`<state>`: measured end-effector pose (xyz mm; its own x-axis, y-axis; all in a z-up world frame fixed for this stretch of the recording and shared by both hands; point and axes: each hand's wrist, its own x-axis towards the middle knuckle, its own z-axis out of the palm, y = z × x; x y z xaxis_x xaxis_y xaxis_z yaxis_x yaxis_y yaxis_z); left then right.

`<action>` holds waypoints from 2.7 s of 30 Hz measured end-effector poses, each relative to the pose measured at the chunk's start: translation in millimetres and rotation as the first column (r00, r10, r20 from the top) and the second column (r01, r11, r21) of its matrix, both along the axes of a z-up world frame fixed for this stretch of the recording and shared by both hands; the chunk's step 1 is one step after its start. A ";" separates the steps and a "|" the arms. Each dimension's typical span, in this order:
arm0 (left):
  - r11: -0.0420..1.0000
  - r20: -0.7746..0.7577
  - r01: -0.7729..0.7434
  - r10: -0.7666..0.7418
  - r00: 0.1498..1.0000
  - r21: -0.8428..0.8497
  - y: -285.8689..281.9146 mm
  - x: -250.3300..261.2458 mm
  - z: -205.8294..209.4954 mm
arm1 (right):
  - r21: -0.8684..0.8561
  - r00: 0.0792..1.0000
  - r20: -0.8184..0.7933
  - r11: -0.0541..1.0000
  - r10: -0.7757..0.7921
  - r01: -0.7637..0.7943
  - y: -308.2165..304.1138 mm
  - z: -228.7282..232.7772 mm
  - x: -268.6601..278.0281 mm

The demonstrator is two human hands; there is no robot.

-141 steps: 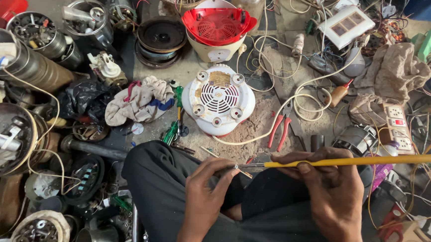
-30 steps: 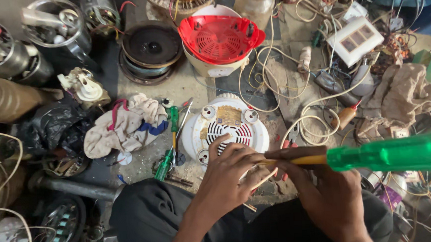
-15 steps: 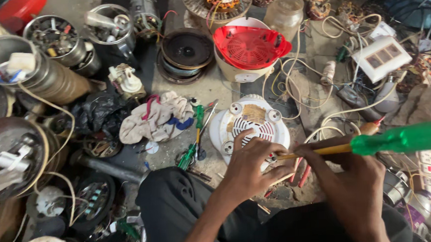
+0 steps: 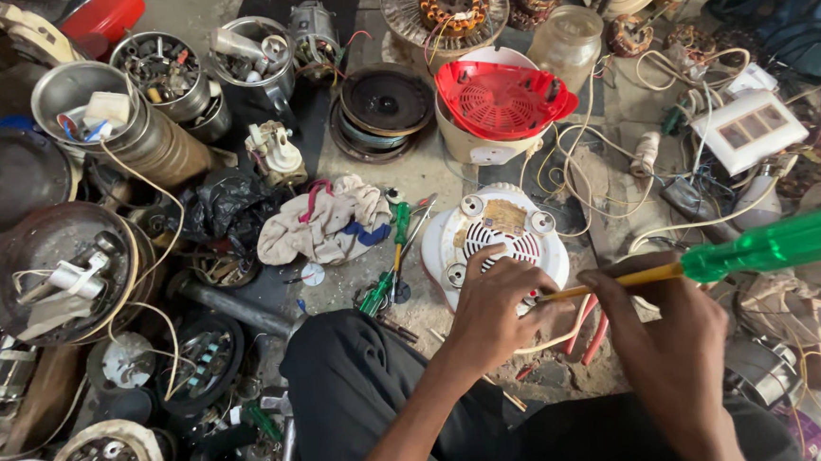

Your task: The person unscrews the base of a white blender with a screwdriver, removes the red outer casing, and works on the internal components with a tool and a white adhesive material.

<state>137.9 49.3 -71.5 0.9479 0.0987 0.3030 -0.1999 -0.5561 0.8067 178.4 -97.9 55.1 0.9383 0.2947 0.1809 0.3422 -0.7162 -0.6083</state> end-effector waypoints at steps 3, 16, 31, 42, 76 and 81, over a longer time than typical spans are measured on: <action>0.998 0.059 0.053 -0.050 0.997 -0.045 3.1 -0.5 -11.3 | 0.491 0.954 -0.181 0.862 0.238 -0.123 1.6 8.9 -1.1; 0.995 -0.014 0.072 -0.073 0.997 -0.063 4.2 -1.3 -6.3 | 0.339 0.978 -0.077 0.928 0.193 -0.156 2.0 6.9 -2.9; 0.996 -0.027 0.063 -0.065 0.998 -0.069 5.0 -2.4 -1.7 | 0.257 0.984 -0.058 0.955 0.167 -0.147 -3.1 9.4 -2.0; 0.996 -0.016 0.066 -0.067 0.998 -0.052 4.5 -3.8 9.5 | 0.170 0.999 -0.044 0.985 -0.014 0.021 -4.3 -7.9 0.4; 0.986 -0.001 0.162 -0.162 0.987 0.044 13.5 1.2 4.2 | 0.060 0.986 0.136 0.993 0.095 -0.104 -14.9 -25.8 8.8; 0.986 -0.013 0.163 -0.163 0.986 0.016 14.5 1.6 6.6 | 0.018 0.985 0.166 0.998 0.054 -0.058 -18.1 -18.2 7.5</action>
<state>139.5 63.9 -64.9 0.9544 -0.0628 0.2917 -0.2795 -0.5302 0.8004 185.8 -116.0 36.9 0.8770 0.3400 0.3395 0.4787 -0.6796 -0.5559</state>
